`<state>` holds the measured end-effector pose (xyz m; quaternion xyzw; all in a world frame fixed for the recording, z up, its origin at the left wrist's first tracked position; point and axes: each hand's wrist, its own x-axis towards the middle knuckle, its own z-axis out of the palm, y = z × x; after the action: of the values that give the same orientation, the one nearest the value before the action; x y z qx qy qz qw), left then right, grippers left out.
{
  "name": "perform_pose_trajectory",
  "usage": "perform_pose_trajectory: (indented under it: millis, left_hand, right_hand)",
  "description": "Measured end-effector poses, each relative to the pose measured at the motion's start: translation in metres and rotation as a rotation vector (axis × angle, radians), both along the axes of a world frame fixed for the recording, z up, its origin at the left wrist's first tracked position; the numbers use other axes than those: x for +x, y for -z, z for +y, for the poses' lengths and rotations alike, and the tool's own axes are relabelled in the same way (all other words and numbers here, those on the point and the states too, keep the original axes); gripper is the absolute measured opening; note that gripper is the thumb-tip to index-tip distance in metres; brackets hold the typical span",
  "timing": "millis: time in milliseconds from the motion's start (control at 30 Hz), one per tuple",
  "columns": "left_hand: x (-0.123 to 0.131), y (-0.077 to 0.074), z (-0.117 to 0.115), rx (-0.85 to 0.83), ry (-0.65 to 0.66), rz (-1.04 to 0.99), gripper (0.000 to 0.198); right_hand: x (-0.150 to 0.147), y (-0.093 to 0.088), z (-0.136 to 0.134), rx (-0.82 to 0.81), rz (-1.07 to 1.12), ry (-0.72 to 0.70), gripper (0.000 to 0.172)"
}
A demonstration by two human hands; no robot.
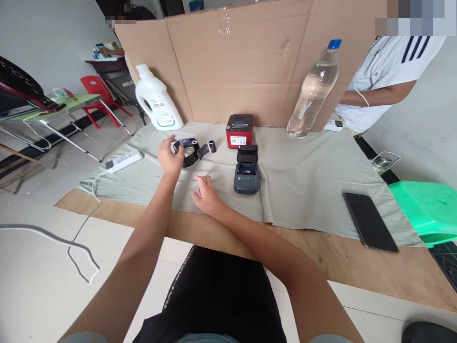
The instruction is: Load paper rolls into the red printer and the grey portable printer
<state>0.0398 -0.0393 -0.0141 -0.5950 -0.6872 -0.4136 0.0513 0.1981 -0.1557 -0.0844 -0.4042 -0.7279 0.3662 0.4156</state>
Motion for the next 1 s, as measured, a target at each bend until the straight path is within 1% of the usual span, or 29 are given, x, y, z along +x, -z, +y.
perform_pose_trajectory:
  millis: [67, 133, 200, 267, 300, 367, 433, 500, 567, 600, 667, 733, 800, 833, 900, 1000]
  left_hand:
    - [0.004, -0.01, 0.026, -0.157, 0.07, 0.088, 0.038]
    - [0.009, -0.016, 0.055, -0.358, 0.075, 0.142, 0.032]
    - [0.013, -0.019, 0.079, -0.505, 0.068, 0.154, 0.029]
    - [0.016, -0.019, 0.092, -0.574, 0.064, 0.146, 0.03]
    - [0.018, -0.02, 0.093, -0.577, 0.06, 0.135, 0.03]
    - [0.021, -0.023, 0.087, -0.498, 0.054, 0.077, 0.03]
    - [0.025, -0.03, 0.07, -0.328, 0.059, -0.031, 0.03]
    - [0.032, -0.04, 0.046, -0.139, 0.099, -0.149, 0.034]
    - [0.045, -0.052, 0.021, -0.04, 0.206, -0.253, 0.038]
    - [0.053, -0.057, 0.01, -0.028, 0.289, -0.332, 0.037]
    - [0.071, -0.064, -0.008, -0.086, 0.454, -0.542, 0.035]
    - [0.09, -0.066, -0.02, -0.191, 0.583, -0.733, 0.036]
    - [0.103, -0.063, -0.028, -0.262, 0.652, -0.846, 0.038]
    - [0.108, -0.059, -0.031, -0.267, 0.675, -0.867, 0.04]
    - [0.11, -0.05, -0.035, -0.198, 0.716, -0.835, 0.041]
    - [0.103, -0.038, -0.038, -0.054, 0.808, -0.698, 0.043]
  right_hand:
    - [0.001, -0.001, 0.0, -0.007, 0.008, -0.002, 0.053]
    - [0.002, -0.003, -0.001, -0.02, 0.012, -0.009, 0.05]
    - [0.002, -0.003, -0.001, -0.035, 0.007, -0.011, 0.047]
    - [0.002, -0.003, -0.002, -0.046, 0.002, -0.013, 0.045]
    - [0.002, -0.003, -0.003, -0.047, 0.004, -0.014, 0.044]
    - [0.003, -0.005, -0.004, -0.025, 0.017, -0.009, 0.04]
    - [0.008, -0.014, -0.001, 0.064, 0.016, 0.016, 0.034]
    - [0.018, -0.03, 0.006, 0.208, -0.008, 0.098, 0.029]
    - [0.034, -0.054, 0.017, 0.352, -0.042, 0.244, 0.029]
    - [0.044, -0.066, 0.024, 0.41, -0.061, 0.322, 0.032]
    - [0.065, -0.09, 0.036, 0.509, -0.15, 0.425, 0.039]
    - [0.084, -0.107, 0.045, 0.576, -0.279, 0.452, 0.038]
    - [0.101, -0.117, 0.049, 0.595, -0.365, 0.424, 0.032]
    - [0.107, -0.12, 0.05, 0.587, -0.376, 0.397, 0.03]
    - [0.119, -0.125, 0.05, 0.527, -0.321, 0.341, 0.026]
    - [0.135, -0.134, 0.049, 0.32, -0.119, 0.238, 0.024]
